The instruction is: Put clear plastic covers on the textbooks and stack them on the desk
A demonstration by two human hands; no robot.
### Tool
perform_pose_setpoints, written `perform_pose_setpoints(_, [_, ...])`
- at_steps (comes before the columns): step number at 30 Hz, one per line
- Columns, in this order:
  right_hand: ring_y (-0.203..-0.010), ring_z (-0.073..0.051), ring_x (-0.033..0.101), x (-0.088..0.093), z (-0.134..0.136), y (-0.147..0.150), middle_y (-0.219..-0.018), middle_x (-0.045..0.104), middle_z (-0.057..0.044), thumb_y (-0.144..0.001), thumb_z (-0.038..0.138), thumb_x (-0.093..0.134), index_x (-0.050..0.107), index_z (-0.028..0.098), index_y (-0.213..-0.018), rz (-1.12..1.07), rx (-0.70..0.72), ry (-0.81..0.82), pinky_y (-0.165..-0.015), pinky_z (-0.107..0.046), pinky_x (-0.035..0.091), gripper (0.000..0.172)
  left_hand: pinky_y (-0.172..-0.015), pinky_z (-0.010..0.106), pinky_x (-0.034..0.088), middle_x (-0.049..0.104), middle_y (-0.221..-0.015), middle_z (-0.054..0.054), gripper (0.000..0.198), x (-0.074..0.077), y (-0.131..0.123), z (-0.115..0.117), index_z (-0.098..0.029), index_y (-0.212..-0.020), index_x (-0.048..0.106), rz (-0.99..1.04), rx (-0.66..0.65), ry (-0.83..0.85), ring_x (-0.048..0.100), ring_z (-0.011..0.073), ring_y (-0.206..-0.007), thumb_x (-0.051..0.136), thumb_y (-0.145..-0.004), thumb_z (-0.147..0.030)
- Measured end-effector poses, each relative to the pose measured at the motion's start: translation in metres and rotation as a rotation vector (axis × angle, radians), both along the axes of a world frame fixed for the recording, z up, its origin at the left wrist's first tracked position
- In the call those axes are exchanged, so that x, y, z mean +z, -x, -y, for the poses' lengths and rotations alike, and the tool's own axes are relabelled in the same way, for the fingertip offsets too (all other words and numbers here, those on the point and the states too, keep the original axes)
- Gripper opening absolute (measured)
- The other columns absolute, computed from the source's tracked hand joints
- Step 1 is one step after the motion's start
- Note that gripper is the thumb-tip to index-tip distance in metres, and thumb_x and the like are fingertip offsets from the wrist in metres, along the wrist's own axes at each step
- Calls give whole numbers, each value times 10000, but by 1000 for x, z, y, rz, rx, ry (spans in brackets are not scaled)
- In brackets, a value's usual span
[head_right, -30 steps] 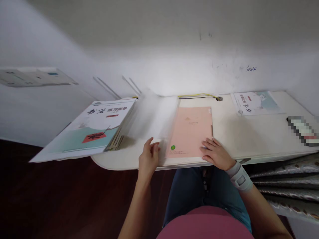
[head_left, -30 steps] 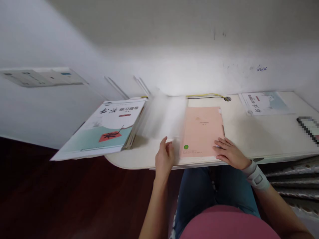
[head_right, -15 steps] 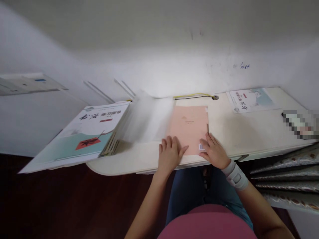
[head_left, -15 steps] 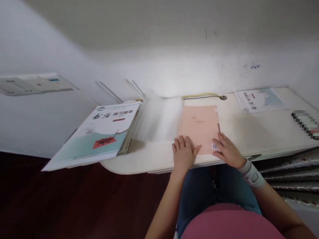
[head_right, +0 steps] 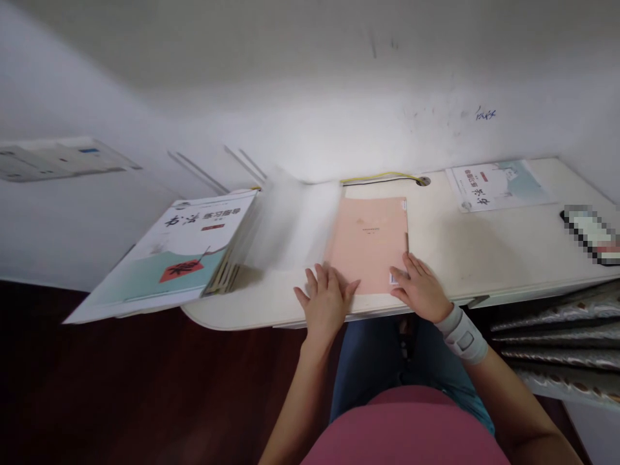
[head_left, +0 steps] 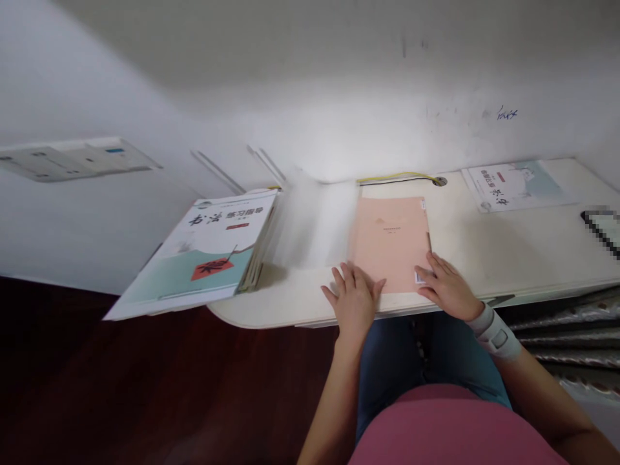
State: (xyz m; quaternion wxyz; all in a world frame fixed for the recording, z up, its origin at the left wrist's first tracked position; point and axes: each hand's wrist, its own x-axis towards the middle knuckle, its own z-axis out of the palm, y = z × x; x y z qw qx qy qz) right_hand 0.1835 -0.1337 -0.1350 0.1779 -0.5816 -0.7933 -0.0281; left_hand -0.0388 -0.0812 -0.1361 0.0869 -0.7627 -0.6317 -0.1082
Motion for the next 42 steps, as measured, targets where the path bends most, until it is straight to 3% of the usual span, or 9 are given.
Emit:
perform_pose_setpoints(4, [-1367,-329,358,1,0,1,-1466,391,-225,-914,382,514,546,136,-1318,13,1,6,-1074,-482,374,475,-1050,698,199,382,-1432,305,719,-6,-6,8,52,-1310,490,1,0,-45,283,423,-1381,323,-934,-539])
perform_pose_setpoints(15, [-1378,-333,337,1,0,2,-1474,374,-233,-905,368,536,532,137,-1327,30,8,27,-1073,-490,366,482,-1069,698,172,384,-1457,236,504,0,-18,13,-11,-1291,539,25,-61,-32,289,388,-1388,266,-972,-290])
perform_pose_setpoints(21, [-1398,-306,306,1,-2,-2,-1459,424,-182,-906,451,506,538,168,-1323,-240,58,30,-1102,-519,331,504,-1007,763,200,323,-1494,231,452,19,-40,19,-83,-1326,527,178,-132,-58,128,451,-1412,344,-958,-272])
perform_pose_setpoints(25, [-1276,-255,494,10,0,-14,-1342,562,-138,-923,582,365,437,201,-1396,-857,48,73,-1068,-484,399,611,-1043,661,301,271,-1522,233,512,37,-77,25,-116,-1403,422,312,-510,-65,70,396,-1435,415,-947,-349])
perform_pose_setpoints(28, [-1138,-218,600,19,8,-28,-1243,630,-102,-943,564,308,410,234,-1393,-1268,-76,75,-981,-436,484,567,-1111,552,293,419,-1464,179,457,46,-100,28,-150,-1372,451,283,-962,17,242,304,-1422,415,-955,-331])
perform_pose_setpoints(31, [-1019,-221,642,23,14,-44,-1134,671,-88,-899,493,472,472,222,-1308,-1426,-200,62,-906,-424,517,491,-1130,472,311,532,-1382,132,419,51,-110,25,-169,-1354,457,304,-1219,143,424,206,-1340,377,-969,-313])
perform_pose_setpoints(34, [-774,-201,662,20,13,-60,-894,700,-46,-826,356,576,403,184,-1351,-1379,-299,117,-762,-407,546,579,-1097,393,376,560,-1353,119,414,54,-114,15,-169,-1348,463,409,-1173,186,475,159,-1294,311,-985,-299])
perform_pose_setpoints(37, [-685,-191,634,18,7,-70,-815,685,-38,-809,234,521,375,138,-1391,-1024,-426,135,-722,-395,538,607,-1116,515,306,477,-1430,143,460,49,-126,6,-162,-1378,452,316,-931,141,348,264,-1383,323,-981,-354])
perform_pose_setpoints(42, [-1023,-254,614,19,9,-85,-1149,651,-148,-914,214,369,463,135,-1374,-319,-531,71,-894,-417,487,476,-1041,712,214,292,-1533,173,627,31,-150,6,-204,-1453,369,2,-681,280,215,456,-1393,389,-921,-534])
